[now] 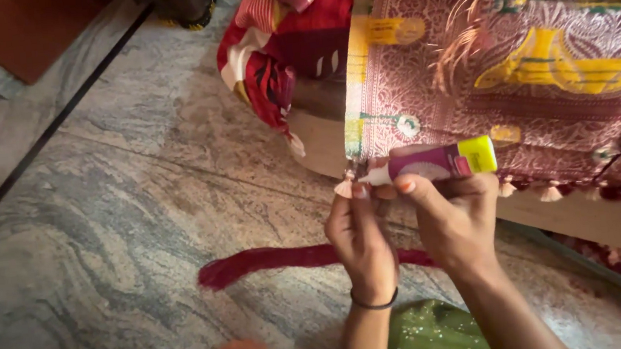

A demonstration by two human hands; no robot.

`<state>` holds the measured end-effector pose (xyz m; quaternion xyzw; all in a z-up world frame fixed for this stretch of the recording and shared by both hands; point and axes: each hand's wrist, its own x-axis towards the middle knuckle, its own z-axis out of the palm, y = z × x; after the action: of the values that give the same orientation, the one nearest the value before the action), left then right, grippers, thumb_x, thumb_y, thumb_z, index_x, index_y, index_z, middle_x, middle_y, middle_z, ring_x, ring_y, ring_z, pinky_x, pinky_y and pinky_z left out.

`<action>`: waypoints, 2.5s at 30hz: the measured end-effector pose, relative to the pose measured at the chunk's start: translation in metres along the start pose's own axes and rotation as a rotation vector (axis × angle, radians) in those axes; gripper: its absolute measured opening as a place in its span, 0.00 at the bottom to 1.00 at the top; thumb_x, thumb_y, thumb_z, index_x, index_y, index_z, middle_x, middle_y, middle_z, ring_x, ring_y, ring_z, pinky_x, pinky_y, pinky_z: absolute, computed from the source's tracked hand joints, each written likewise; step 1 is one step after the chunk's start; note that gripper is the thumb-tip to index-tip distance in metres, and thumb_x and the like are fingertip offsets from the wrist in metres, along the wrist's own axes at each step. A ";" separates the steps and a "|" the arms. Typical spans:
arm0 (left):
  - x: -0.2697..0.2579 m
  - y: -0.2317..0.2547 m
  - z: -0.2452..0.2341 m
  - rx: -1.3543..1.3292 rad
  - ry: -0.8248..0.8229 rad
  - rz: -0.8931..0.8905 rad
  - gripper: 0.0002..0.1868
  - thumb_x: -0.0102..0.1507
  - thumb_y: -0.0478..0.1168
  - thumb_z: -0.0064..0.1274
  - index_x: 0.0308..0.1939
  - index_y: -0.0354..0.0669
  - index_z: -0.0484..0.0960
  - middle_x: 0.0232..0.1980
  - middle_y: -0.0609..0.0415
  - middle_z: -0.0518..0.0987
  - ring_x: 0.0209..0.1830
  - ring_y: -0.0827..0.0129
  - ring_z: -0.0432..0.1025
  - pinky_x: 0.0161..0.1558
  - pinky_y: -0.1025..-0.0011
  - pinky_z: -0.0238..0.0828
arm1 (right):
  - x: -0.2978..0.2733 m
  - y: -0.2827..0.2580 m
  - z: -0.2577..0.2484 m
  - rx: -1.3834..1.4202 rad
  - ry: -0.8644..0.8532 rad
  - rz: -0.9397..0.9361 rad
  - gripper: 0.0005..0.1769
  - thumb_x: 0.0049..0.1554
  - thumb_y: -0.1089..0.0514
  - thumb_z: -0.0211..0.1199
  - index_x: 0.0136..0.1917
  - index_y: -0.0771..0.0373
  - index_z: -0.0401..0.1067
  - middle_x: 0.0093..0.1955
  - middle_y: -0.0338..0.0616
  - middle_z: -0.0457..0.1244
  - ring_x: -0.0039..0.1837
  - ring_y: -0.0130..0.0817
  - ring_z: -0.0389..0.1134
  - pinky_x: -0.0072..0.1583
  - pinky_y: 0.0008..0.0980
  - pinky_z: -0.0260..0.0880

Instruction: Applying glue and attaching decorative tassels to the border of a sari.

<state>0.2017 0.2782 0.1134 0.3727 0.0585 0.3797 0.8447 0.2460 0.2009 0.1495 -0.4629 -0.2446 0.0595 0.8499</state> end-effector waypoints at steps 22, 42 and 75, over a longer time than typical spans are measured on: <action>-0.011 -0.016 -0.006 0.165 -0.098 0.156 0.14 0.78 0.33 0.37 0.58 0.24 0.75 0.54 0.50 0.79 0.54 0.72 0.73 0.61 0.70 0.75 | 0.004 -0.011 0.001 -0.100 0.061 0.051 0.07 0.59 0.66 0.67 0.50 0.72 0.80 0.46 0.51 0.73 0.45 0.32 0.74 0.51 0.31 0.76; -0.013 -0.006 0.010 0.356 -0.079 0.185 0.17 0.75 0.33 0.38 0.65 0.25 0.72 0.54 0.51 0.79 0.53 0.74 0.73 0.58 0.73 0.74 | 0.008 -0.016 0.001 -0.052 0.117 0.071 0.07 0.59 0.64 0.67 0.49 0.72 0.79 0.45 0.52 0.73 0.43 0.34 0.74 0.48 0.32 0.76; -0.015 -0.010 -0.004 0.244 -0.089 0.095 0.13 0.77 0.37 0.40 0.51 0.28 0.77 0.49 0.51 0.81 0.51 0.72 0.75 0.58 0.71 0.75 | -0.005 -0.008 -0.021 -0.198 0.157 0.006 0.08 0.59 0.69 0.67 0.52 0.75 0.78 0.48 0.53 0.73 0.49 0.35 0.76 0.56 0.32 0.78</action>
<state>0.1957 0.2659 0.1007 0.4916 0.0489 0.3926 0.7757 0.2505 0.1784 0.1449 -0.5486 -0.1806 0.0009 0.8163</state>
